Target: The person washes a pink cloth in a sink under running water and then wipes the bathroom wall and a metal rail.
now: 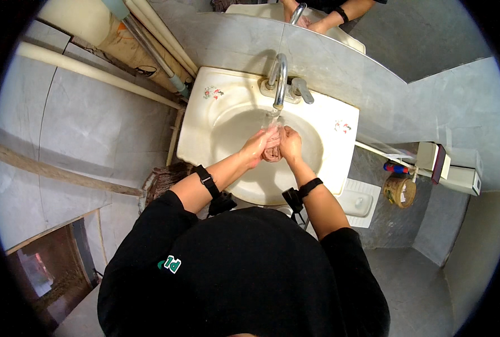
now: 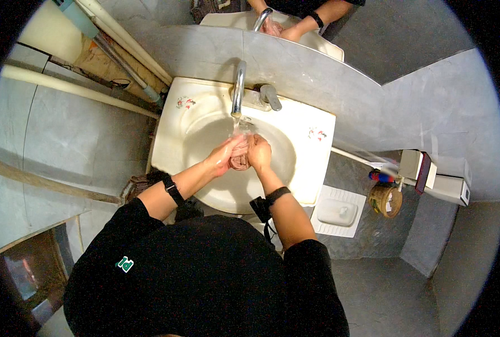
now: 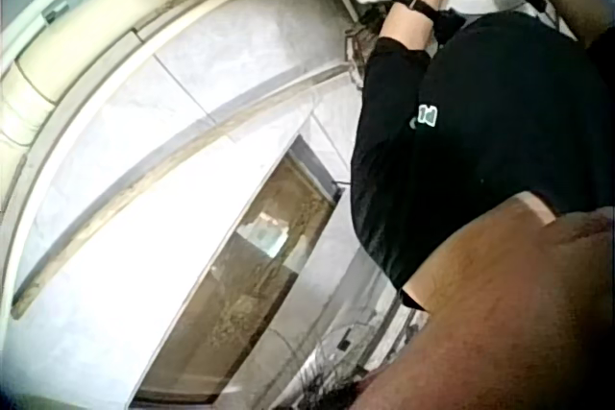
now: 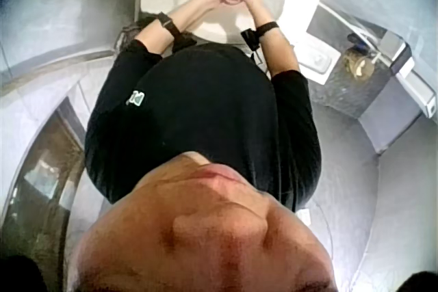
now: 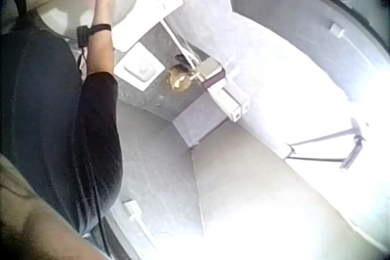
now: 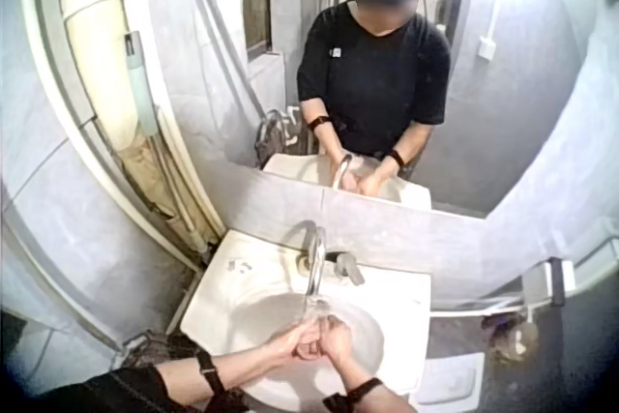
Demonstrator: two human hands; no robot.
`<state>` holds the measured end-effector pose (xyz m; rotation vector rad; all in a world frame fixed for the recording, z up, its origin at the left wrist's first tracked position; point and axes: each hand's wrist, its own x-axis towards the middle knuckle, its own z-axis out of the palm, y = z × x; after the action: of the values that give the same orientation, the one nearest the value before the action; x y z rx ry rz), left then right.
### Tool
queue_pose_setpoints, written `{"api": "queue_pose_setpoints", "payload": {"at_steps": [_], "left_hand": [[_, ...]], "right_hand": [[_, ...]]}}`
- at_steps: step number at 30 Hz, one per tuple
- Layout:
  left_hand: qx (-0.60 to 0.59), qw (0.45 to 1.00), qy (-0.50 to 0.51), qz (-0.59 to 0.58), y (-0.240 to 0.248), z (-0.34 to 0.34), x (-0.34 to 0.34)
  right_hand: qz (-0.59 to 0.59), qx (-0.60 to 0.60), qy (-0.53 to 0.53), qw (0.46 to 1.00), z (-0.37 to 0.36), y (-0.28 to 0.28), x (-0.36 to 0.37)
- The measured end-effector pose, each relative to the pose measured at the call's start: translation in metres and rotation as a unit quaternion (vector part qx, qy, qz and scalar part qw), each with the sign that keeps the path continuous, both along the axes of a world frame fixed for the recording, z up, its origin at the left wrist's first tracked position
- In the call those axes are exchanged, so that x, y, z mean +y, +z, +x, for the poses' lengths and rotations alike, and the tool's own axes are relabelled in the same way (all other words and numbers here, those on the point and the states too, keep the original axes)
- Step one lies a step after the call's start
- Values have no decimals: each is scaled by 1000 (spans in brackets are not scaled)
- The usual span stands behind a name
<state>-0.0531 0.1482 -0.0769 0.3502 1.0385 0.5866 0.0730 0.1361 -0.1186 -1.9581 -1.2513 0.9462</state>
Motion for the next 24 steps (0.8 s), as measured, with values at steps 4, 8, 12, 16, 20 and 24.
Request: {"api": "queue_pose_setpoints", "payload": {"at_steps": [4, 8, 12, 16, 20, 24], "left_hand": [[-62, 997, -31, 38, -9, -26, 17], [28, 997, 8, 74, -7, -25, 14], [-8, 996, 1, -92, -1, -20, 10], [-75, 979, 42, -186, 1, -21, 20], [-246, 942, 162, -158, 23, -4, 3], [-60, 989, 66, -115, -21, 11, 1]], "right_hand": [[-36, 271, 35, 961, 9, 22, -5], [-64, 265, 116, 955, 14, 23, -6], [71, 239, -3, 968, -13, 19, -4], [122, 153, 113, 974, -57, 53, -27], [118, 4, 66, 991, -53, 61, -23], [76, -13, -33, 997, -30, 43, -8]]}}
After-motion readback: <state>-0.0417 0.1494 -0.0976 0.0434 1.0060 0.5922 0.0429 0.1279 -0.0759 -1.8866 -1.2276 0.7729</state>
